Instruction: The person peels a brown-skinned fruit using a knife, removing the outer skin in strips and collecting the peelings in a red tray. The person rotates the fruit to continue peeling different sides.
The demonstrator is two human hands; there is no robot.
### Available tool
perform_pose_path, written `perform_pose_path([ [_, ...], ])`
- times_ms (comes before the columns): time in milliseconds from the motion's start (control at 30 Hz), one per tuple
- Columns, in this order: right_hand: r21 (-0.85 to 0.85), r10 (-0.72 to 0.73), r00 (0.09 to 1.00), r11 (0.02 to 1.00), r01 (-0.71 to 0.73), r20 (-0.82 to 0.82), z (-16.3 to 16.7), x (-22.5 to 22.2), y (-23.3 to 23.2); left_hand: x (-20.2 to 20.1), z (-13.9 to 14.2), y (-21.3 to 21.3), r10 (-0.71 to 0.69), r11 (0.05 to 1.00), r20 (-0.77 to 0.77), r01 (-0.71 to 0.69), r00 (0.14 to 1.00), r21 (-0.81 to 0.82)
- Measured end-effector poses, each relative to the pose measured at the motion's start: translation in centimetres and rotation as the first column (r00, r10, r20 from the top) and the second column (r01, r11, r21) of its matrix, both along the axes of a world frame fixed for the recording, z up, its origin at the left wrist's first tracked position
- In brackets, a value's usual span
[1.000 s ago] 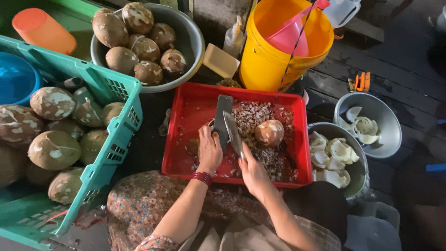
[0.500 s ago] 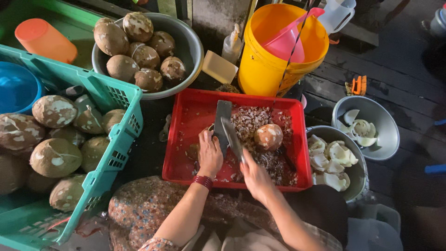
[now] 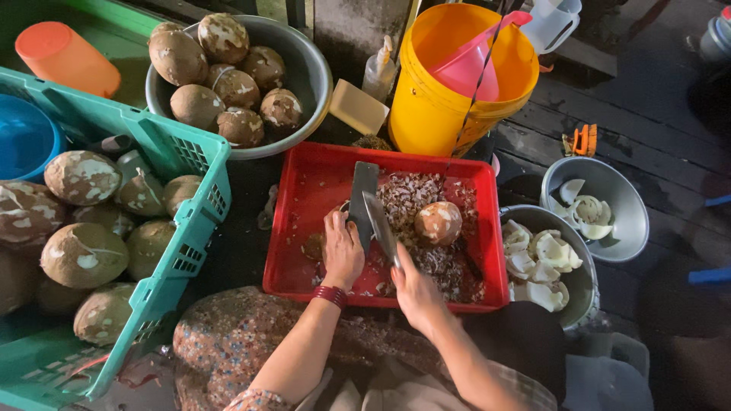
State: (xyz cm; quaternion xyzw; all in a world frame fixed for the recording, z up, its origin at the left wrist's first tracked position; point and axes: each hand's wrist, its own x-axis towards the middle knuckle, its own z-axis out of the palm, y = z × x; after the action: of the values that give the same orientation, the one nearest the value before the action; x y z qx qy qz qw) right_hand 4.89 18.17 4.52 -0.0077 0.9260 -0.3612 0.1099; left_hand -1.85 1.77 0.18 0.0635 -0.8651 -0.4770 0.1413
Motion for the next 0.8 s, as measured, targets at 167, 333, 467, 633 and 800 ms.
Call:
perform_pose_path([
  [167,-0.059,-0.017,0.996,0.998,0.021,0.082,1.4,-9.3,-2.1,-0.4,0.2,0.0,0.01,0.999,-0.014,-0.011,1.0,-0.053],
  [333,-0.05,-0.007,1.0,0.999,0.008,0.014,1.2,-5.7,-0.8,-0.3,-0.1,0.1,-0.006,1.0,-0.119,0.009,0.993,0.022],
  [467,0.01,-0.006,1.0,1.0,0.006,-0.005,-0.4,0.2,1.7,-0.2,-0.3,0.2,0.013,1.0,-0.049,-0.014,0.999,-0.002],
  [633,0.076,-0.061,0.979,0.996,0.047,0.195,-0.8,-6.9,-0.5,-0.3,0.3,0.3,0.032,0.999,-0.018,-0.032,0.999,-0.033],
  [800,-0.099,-0.083,0.992,0.992,0.073,-0.096,0.8,-13.1,-4.3,-0.4,0.7,0.3,0.0,1.0,-0.085,-0.002,0.996,-0.026],
])
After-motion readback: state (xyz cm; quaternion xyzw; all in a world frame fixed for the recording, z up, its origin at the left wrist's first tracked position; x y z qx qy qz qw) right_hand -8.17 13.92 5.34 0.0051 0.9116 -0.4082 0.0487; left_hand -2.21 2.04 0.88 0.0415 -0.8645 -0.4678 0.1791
